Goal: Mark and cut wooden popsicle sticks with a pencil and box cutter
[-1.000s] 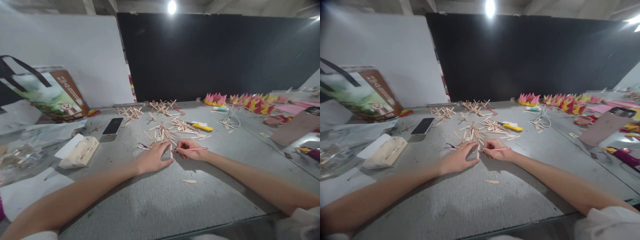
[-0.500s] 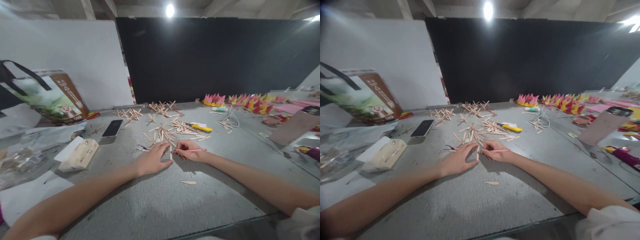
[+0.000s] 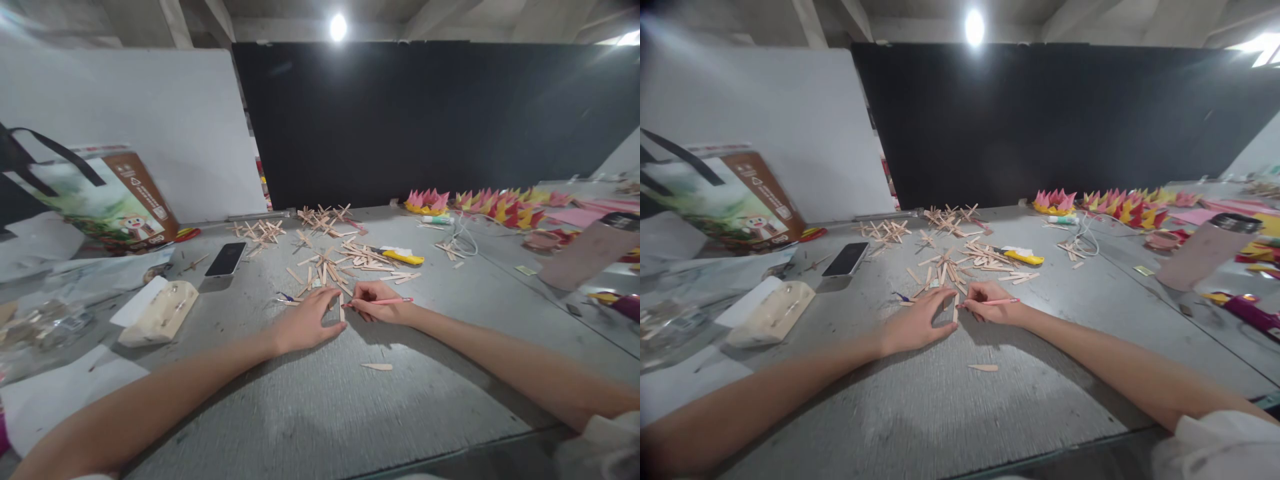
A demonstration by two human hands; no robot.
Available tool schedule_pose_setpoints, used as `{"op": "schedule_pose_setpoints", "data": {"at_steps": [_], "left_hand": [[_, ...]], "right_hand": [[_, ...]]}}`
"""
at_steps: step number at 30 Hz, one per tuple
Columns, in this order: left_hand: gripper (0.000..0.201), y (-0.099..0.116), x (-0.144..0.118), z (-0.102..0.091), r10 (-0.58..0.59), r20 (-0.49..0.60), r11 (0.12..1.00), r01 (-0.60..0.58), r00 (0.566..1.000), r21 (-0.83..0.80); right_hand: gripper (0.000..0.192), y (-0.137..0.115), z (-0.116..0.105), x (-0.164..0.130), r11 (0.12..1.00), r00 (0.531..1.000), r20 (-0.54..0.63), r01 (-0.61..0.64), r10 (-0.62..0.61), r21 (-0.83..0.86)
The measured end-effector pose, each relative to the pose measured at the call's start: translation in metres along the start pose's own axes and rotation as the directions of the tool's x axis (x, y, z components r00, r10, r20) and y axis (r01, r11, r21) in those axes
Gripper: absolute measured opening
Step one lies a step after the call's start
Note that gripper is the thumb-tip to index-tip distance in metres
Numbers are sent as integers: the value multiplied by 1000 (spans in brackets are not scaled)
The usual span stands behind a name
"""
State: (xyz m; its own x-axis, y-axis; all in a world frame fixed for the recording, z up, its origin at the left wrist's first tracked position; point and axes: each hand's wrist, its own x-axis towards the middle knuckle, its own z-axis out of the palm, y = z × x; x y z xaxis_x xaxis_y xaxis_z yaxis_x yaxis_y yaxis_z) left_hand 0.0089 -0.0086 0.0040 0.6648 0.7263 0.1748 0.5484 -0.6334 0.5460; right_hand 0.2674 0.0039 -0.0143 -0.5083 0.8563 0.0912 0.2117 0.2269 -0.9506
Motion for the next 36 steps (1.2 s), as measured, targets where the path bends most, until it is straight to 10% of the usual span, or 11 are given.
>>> {"op": "schedule_pose_setpoints", "data": {"at_steps": [36], "left_hand": [[66,2,-1,-1,-7,9,1000,7,1000,-4]], "right_hand": [[36,8,-4,0,995,996,48,78,-75,-68]]}}
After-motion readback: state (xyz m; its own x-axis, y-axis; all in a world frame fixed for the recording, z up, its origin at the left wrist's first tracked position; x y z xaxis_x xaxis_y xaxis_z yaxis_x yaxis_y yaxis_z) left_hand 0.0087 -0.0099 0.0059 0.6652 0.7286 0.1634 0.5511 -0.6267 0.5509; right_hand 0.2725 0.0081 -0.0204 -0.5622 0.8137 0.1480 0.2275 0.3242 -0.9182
